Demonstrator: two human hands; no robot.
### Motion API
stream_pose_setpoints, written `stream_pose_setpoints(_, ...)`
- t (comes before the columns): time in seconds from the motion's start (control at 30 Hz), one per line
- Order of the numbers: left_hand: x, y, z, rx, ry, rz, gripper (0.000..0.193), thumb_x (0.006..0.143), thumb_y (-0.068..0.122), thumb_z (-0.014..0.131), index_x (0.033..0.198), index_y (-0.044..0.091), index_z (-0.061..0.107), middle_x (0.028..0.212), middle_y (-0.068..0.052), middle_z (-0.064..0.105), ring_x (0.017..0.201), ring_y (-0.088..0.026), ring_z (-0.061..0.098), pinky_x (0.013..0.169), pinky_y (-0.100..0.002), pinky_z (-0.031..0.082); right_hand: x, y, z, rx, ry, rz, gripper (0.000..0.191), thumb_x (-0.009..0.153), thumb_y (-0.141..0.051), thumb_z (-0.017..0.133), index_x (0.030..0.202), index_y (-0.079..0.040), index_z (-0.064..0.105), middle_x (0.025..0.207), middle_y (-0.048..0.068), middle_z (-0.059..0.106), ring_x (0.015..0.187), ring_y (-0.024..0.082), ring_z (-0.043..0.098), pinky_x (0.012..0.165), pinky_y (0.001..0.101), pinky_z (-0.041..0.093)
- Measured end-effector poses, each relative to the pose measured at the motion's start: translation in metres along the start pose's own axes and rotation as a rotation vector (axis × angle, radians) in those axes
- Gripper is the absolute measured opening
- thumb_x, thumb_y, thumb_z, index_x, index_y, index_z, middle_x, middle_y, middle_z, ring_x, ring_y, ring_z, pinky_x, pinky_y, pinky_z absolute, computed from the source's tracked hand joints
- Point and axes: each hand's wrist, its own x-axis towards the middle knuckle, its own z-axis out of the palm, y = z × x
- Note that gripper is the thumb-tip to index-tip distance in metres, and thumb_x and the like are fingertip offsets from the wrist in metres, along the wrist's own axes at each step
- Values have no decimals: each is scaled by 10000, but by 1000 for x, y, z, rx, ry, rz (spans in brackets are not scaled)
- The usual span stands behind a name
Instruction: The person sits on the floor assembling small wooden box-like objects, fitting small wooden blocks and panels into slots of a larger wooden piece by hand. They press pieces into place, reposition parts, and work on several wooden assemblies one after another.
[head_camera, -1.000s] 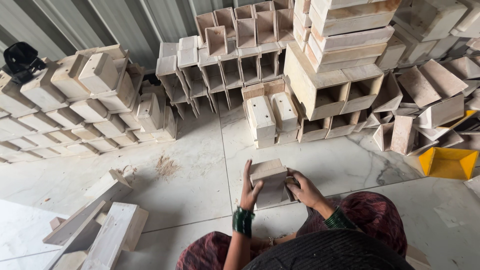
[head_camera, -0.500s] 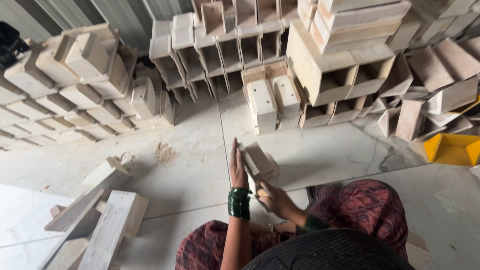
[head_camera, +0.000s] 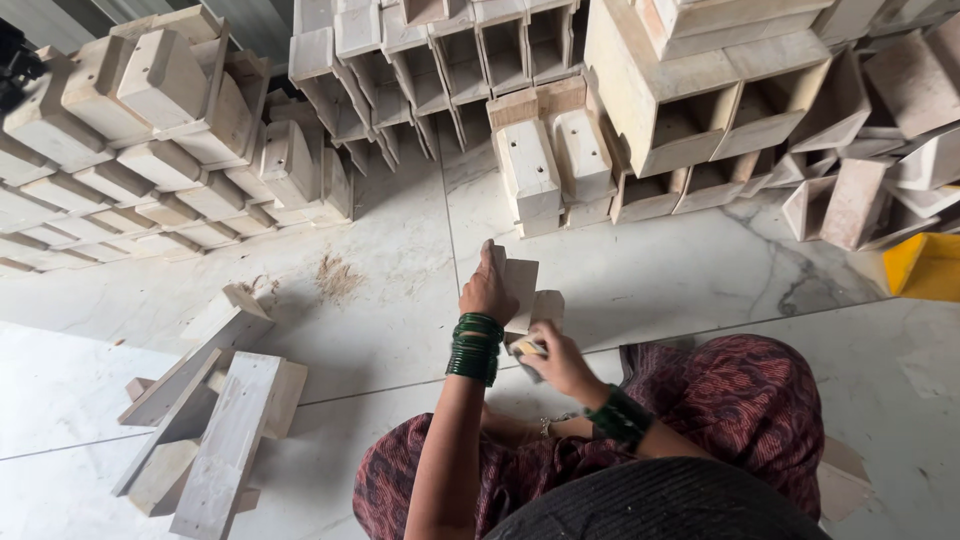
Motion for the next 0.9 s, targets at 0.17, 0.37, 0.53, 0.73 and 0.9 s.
stream_pose_setpoints(0.17,-9,11,-15,24,-2,25,925,790,72,636,1589,208,190,1090,-262,715,1000,-481,682,872,-555,557,2,-7,-47,-29,-128,563,310,976,-266,702,1245,-113,704,1042,94,785,724,312,645,637,375,555)
stream_pose_setpoints(0.37,-4,-4,-22,-151,67,272,884,781,22,565,1588,180,237,1163,-306,693,1082,-505,654,968,-531,537,41,-27,-83,258,161,152,371,949,-188,650,1311,-112,632,1123,38,733,955,127,711,757,282,589)
stream_pose_setpoints(0.53,-8,2,-31,-350,86,306,689,911,109,560,1559,144,329,1262,-304,661,1185,-462,643,1006,-484,531,87,-43,-79,-38,165,5,232,922,-132,712,1149,-87,717,1071,78,745,956,210,720,812,334,587)
stream_pose_setpoints(0.73,-10,9,-38,-441,74,167,479,1061,307,468,1513,150,449,1301,-239,677,1264,-404,627,1063,-444,477,115,-52,-59,-321,251,-143,141,926,-106,699,1041,-60,765,963,144,714,907,307,688,820,401,557)
stream_pose_setpoints(0.9,-3,3,-30,-444,78,162,462,1063,301,438,1504,171,476,1333,-249,651,1280,-416,600,1065,-451,473,94,-44,-39,-376,172,-421,103,919,-56,646,975,-39,731,1133,202,689,951,314,681,855,390,574)
